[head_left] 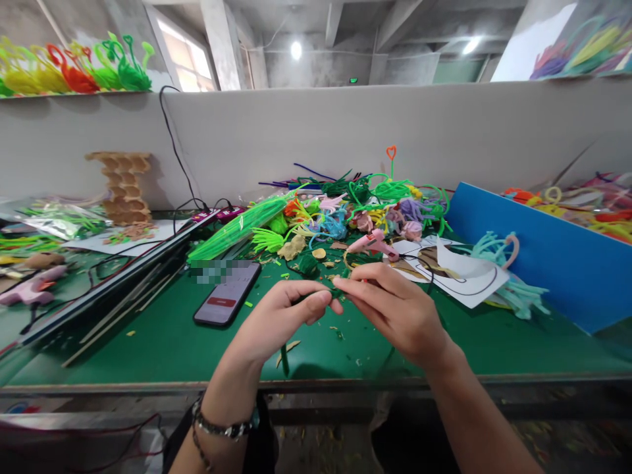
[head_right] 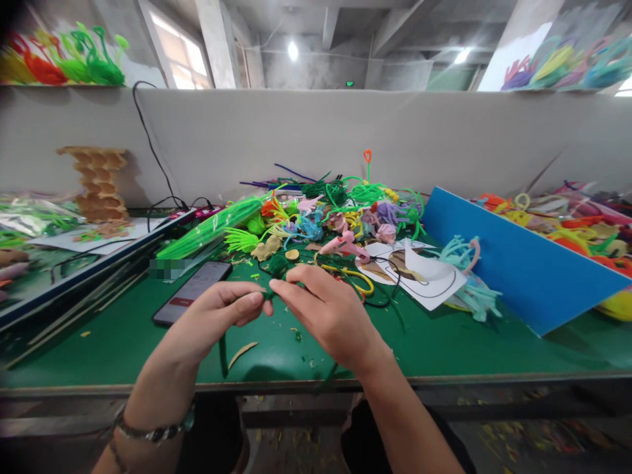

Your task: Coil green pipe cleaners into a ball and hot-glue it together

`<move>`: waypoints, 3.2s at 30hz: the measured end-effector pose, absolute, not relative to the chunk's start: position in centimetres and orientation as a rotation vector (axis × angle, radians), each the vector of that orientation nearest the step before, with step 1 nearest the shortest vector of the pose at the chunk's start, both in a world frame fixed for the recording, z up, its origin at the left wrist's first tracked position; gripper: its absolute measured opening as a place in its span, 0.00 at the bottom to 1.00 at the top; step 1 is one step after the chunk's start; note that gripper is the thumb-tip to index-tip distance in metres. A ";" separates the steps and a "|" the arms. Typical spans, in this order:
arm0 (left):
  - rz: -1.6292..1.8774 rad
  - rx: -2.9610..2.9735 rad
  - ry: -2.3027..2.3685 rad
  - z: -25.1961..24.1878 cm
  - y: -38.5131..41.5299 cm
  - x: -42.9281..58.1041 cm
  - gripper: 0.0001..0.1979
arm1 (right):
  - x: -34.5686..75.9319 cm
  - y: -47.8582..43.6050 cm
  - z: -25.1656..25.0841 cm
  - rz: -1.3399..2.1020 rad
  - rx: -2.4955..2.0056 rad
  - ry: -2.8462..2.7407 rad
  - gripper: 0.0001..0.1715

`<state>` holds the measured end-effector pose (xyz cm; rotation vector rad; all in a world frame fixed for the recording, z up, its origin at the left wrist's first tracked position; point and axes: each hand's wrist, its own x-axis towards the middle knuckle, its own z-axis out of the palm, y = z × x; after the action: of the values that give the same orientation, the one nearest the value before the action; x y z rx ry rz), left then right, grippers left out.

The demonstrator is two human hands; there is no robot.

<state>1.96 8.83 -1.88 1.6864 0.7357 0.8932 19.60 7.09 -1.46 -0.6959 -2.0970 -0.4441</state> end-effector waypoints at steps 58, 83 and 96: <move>0.937 1.880 0.812 -1.3 7.8 2.0 0.15 | 19.0 6.8 -1.3 -0.272 -0.660 -1.953 0.07; 1.046 2.153 0.660 -1.1 8.3 1.4 0.11 | 20.2 6.8 -0.8 0.195 -0.577 -2.243 0.08; 1.577 3.092 0.779 -1.6 7.1 2.5 0.09 | 18.8 6.1 -0.8 0.415 -0.919 -1.859 0.21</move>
<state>2.47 7.14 -1.58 3.0918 0.7792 1.5773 18.77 6.08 -0.79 -0.9185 -1.8590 0.4146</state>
